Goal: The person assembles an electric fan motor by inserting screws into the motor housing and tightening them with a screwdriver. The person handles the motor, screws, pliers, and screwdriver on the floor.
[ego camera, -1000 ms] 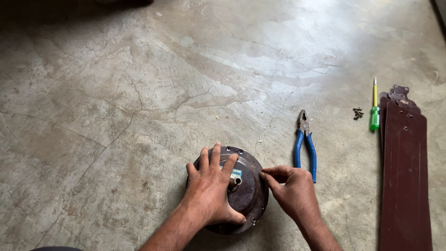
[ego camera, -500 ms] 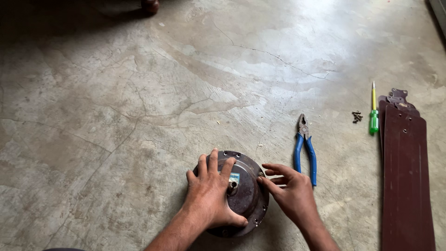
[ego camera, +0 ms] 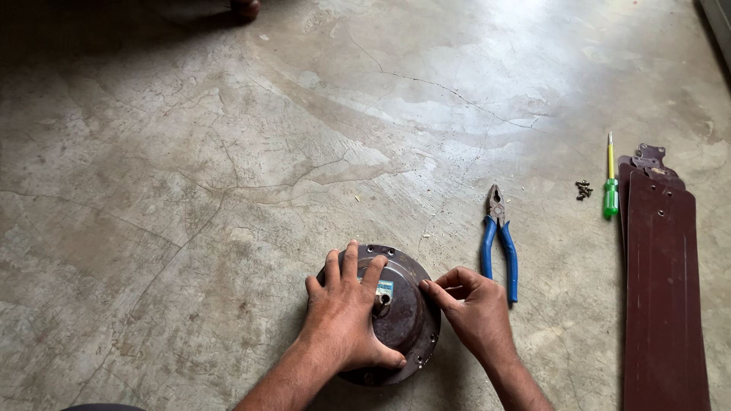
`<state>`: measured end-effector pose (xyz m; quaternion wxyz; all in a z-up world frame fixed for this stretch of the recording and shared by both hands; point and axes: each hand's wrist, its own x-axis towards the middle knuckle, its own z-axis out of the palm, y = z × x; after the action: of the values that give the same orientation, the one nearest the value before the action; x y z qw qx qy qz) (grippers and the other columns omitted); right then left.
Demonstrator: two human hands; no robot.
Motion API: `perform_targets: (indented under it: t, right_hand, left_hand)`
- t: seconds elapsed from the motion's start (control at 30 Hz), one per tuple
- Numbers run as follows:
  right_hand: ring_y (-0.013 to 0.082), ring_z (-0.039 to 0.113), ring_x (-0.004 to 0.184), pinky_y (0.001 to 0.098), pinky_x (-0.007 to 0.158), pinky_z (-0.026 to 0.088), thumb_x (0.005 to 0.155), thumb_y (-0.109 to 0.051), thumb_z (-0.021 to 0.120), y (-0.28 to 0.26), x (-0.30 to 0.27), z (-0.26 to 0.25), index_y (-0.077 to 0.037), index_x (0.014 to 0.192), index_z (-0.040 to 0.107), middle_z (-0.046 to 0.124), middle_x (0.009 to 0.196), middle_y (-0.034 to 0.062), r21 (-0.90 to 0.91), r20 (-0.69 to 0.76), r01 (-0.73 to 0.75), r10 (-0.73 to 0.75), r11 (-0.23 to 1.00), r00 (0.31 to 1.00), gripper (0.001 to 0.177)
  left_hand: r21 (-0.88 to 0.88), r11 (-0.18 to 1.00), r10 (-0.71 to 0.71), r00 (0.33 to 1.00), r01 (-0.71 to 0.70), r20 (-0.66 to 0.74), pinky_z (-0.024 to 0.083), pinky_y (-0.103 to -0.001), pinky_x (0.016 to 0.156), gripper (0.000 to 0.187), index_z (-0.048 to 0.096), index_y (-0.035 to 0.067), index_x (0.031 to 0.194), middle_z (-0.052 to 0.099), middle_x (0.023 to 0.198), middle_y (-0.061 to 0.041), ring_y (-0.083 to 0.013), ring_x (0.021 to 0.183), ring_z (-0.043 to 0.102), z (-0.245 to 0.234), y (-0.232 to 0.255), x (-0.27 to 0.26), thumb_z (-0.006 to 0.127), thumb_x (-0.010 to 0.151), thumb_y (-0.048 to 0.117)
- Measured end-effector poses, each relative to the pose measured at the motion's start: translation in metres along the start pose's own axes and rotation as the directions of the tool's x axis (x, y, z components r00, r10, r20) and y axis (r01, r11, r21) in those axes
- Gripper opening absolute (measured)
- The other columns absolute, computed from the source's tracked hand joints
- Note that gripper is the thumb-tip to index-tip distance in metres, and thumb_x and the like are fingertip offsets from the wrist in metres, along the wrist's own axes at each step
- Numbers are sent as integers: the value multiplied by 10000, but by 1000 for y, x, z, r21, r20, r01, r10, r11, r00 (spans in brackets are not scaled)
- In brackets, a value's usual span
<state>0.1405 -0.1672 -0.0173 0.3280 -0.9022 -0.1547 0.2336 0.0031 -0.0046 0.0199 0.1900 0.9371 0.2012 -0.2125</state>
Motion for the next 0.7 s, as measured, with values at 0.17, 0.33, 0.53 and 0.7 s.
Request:
perform_targets:
  t: [0.17, 0.33, 0.53, 0.7]
  right_hand:
    - [186, 802, 866, 341, 703, 683, 796, -256, 841, 0, 0, -1, -106, 1021, 734, 805, 975, 104, 0, -22, 112, -111, 994, 994, 291]
    - [172, 814, 891, 317, 753, 699, 828, -196, 760, 3, -1, -6, -136, 986, 828, 816, 995, 67, 14, 50, 307, -308, 952, 950, 182]
    - [152, 817, 878, 325, 742, 702, 868, -193, 764, 2, 0, -4, -119, 992, 812, 829, 936, 55, -12, 35, 146, -146, 989, 989, 152]
    - [162, 821, 856, 325, 752, 691, 854, -194, 788, 8, 0, 1, -101, 994, 812, 831, 912, 72, 17, -27, 155, -155, 988, 988, 170]
  left_hand:
    - [5, 1000, 6, 1000, -6, 15, 270, -813, 1083, 1526, 113, 189, 1621, 12, 1644, -298, -545, 1510, 35, 0, 0, 0, 976, 468, 692]
    - [-9, 1000, 12, 1000, -12, -2, 253, -814, 1088, 1535, 111, 192, 1618, 6, 1642, -295, -545, 1506, 31, 0, -2, 0, 982, 458, 691]
    - [6, 1000, 10, 1000, -10, 6, 273, -815, 1066, 1517, 124, 196, 1620, 21, 1638, -314, -554, 1503, 40, 1, -1, 1, 975, 466, 691]
    - [10, 1000, 15, 1000, -15, -13, 294, -793, 1065, 1510, 145, 180, 1612, 41, 1634, -313, -555, 1501, 54, 3, 0, 1, 967, 455, 698]
